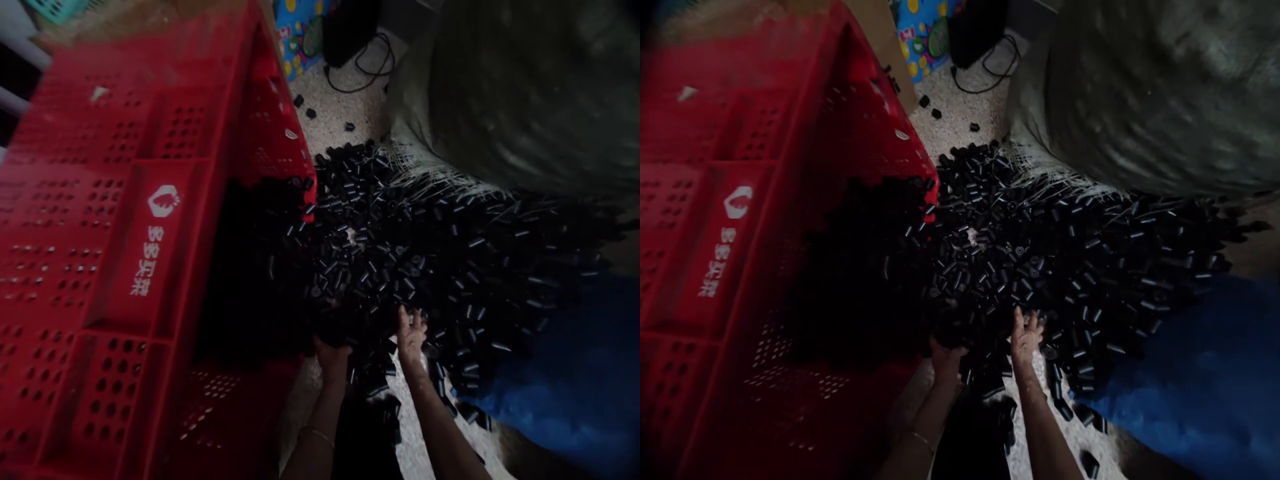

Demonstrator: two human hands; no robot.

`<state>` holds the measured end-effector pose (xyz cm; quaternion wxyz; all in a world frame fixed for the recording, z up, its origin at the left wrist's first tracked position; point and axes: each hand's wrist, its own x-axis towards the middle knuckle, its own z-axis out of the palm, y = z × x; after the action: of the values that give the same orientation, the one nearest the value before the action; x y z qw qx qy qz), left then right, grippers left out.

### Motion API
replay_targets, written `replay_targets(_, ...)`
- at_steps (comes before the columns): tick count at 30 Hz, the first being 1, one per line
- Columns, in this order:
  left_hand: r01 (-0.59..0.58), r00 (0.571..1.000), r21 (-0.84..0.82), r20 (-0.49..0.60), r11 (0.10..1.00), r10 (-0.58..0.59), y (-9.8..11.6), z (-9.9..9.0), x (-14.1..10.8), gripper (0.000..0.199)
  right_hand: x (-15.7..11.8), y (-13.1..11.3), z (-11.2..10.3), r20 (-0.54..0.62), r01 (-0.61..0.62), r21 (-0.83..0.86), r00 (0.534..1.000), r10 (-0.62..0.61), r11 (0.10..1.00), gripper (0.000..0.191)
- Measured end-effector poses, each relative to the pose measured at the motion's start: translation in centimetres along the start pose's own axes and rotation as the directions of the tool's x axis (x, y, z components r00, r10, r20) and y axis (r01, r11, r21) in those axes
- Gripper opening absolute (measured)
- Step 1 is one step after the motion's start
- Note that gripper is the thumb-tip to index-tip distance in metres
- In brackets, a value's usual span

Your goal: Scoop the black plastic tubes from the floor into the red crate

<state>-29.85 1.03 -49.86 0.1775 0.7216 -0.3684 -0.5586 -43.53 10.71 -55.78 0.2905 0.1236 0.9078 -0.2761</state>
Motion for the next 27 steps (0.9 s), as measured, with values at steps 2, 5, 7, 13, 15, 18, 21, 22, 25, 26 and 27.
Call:
replay_targets(2,-0.06,0.997,-0.085,0.048,0.995,0.064,0.8,-0.1,0.5,0.081,1.9,-1.4,0.4,-0.054,0.09,-0.01,0.994,-0.091,0.996,0.089)
replay_targets(5,0.012,0.99,-0.295,0.14,0.955,0.031,1.6,-0.4,1.1,0.081,3.9,-3.2,1.1,-0.03,0.288,-0.014,0.957,-0.289,0.957,0.083)
replay_targets(7,0.103,0.988,-0.36,0.149,0.927,-0.052,1.7,-0.5,1.6,0.082,4.1,-4.5,1.7,0.015,0.405,0.02,0.914,-0.405,0.914,0.074)
replay_targets(13,0.196,0.966,-0.533,0.247,0.823,-0.07,2.0,-0.7,4.2,0.055,0.9,-10.6,5.8,0.331,0.205,0.607,0.813,-0.479,0.768,0.06)
replay_targets(15,0.278,0.945,-0.585,0.307,0.762,-0.11,2.8,-0.3,5.2,0.043,-0.1,-13.0,7.6,0.415,0.013,0.733,0.784,-0.462,0.681,0.06)
replay_targets(18,0.336,0.935,-0.629,0.313,0.701,-0.168,5.7,0.8,6.4,0.022,-0.9,-16.5,9.5,0.438,-0.088,0.784,0.779,-0.448,0.614,0.062)
replay_targets(21,0.198,0.969,-0.638,0.242,0.744,-0.051,10.6,1.1,6.7,0.024,-2.5,-20.2,10.3,0.478,-0.082,0.754,0.749,-0.458,0.652,0.063)
replay_targets(22,0.091,0.975,-0.651,0.211,0.754,0.065,12.6,0.7,6.7,0.03,-3.5,-21.6,10.5,0.498,-0.08,0.742,0.73,-0.468,0.666,0.062)
replay_targets(25,-0.273,0.917,-0.649,0.049,0.711,0.397,18.2,-1.5,6.9,0.04,-8.0,-25.9,10.9,0.541,-0.018,0.727,0.63,-0.557,0.686,0.058)
replay_targets(26,-0.384,0.876,-0.593,0.009,0.708,0.482,19.8,-2.3,6.9,0.036,-9.5,-27.2,10.9,0.563,0.02,0.715,0.576,-0.593,0.699,0.059)
replay_targets(27,-0.502,0.832,-0.484,-0.044,0.717,0.552,20.9,-3.1,6.9,0.038,-10.8,-28.3,10.8,0.596,0.058,0.697,0.508,-0.622,0.715,0.063)
